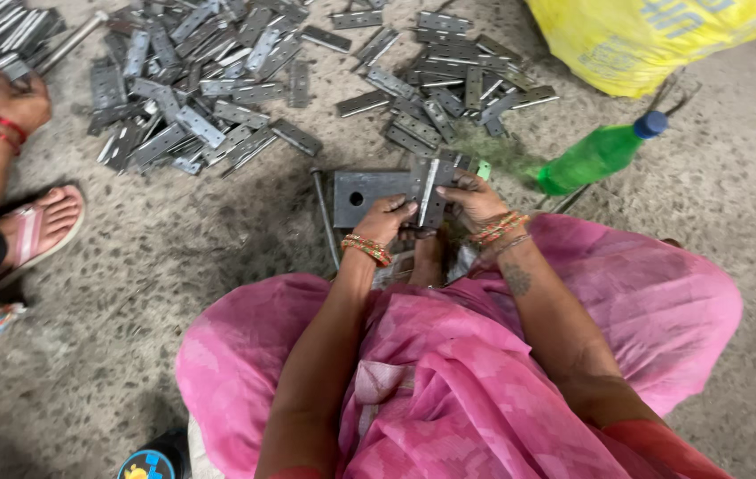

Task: The person sits on the floor and assembles small metal hinge components. They place two flat metal pieces onto a metal block, insert a cylindrical pin, and strike it with a metal rod to secure the parts. The assembled hinges are then placed into a nearby bucket.

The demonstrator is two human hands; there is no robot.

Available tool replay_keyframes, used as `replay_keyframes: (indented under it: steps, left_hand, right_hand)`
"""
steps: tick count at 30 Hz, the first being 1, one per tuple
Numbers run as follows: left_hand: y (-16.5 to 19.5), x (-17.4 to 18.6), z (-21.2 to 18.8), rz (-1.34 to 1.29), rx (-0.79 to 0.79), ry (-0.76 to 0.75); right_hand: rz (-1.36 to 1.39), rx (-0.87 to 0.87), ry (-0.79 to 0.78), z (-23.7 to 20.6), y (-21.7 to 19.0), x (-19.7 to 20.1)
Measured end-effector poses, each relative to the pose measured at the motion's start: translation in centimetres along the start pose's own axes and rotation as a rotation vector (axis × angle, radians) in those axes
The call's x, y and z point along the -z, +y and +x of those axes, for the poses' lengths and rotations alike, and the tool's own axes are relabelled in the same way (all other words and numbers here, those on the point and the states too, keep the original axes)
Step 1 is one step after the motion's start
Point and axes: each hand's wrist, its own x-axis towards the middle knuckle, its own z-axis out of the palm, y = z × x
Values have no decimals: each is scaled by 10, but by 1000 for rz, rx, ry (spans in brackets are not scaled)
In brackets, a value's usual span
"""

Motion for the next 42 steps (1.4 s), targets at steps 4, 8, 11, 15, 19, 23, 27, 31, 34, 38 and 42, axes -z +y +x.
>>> replay_keyframes:
  steps: [4,8,11,15,19,23,27,31,34,38,42]
  left_hand:
    - [-4,-6,0,164,21,106]
    - [-9,2,8,-68,44,241]
    - [-10,14,14,-87,9,295]
    - [-10,20,17,-58,-30,315]
    - [-14,21,18,-46,-17,315]
    - [-17,25,19,-27,-39,344]
    - [-20,28,24,-34,-12,374]
    - [-23,30,33,-53,-91,403]
    - [-24,34,37,-53,-119,434]
    - [-27,38,38,190,-369,504]
    - [-20,34,35,16,-142,480]
  right_hand:
    - [-130,64,133,12,4,9]
    - [-374,-12,562,16,-16,44]
    - [-440,129,824,11,-28,70]
    - [-466,12,902,11,-30,76]
    - [-504,-209,852,28,-17,62]
    - [-667,-144,843,39,2,50]
    - [-1214,13,923,41,13,51]
    - [-1189,345,954,52,13,49]
    - [-1161,391,758,74,11,39]
    - [-1390,412,514,114,8,15]
    - [-1537,204,451,145,9,-2]
